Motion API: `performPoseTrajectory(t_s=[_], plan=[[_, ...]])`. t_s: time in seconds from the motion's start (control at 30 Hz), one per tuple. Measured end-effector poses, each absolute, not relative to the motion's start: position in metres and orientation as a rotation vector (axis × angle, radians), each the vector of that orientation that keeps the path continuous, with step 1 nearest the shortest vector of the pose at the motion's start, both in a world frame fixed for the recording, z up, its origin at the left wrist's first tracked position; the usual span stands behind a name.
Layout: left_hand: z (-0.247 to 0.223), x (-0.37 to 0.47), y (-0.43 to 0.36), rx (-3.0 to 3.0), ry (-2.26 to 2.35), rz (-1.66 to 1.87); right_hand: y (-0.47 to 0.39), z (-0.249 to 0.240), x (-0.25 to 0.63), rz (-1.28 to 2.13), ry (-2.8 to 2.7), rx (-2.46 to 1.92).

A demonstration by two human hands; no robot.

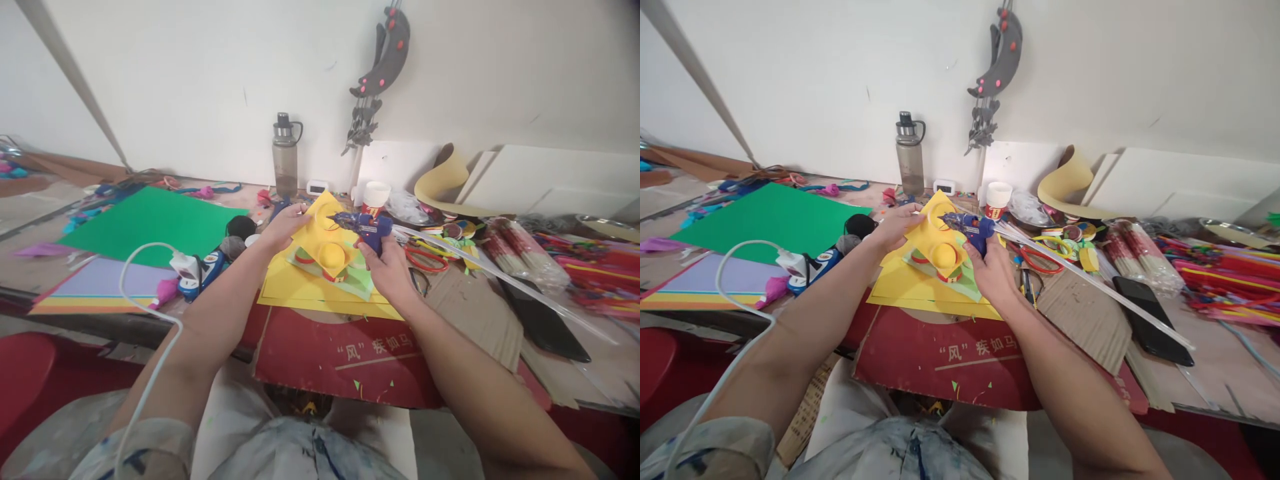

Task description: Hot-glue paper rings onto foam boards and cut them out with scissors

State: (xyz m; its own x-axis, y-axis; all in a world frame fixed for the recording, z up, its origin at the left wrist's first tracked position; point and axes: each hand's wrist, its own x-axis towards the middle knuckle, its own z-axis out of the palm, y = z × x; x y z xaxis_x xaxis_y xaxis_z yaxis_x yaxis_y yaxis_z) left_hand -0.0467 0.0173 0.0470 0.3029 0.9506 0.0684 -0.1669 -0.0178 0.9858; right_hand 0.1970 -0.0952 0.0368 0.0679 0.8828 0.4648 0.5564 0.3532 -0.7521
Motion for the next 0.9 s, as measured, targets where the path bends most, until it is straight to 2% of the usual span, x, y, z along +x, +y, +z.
performPoseTrajectory(t_s=[0.23,0.9], plan=[[0.047,-0.042,0.011,1.198,0.591,1.017,-0.099,0.042,0.197,0.311,-1.638,-1.357],[0.054,-0.032,-0.005,1.251,0.628,0.971,-0.104,0.048,0.195,0.293,-1.608,-1.361]])
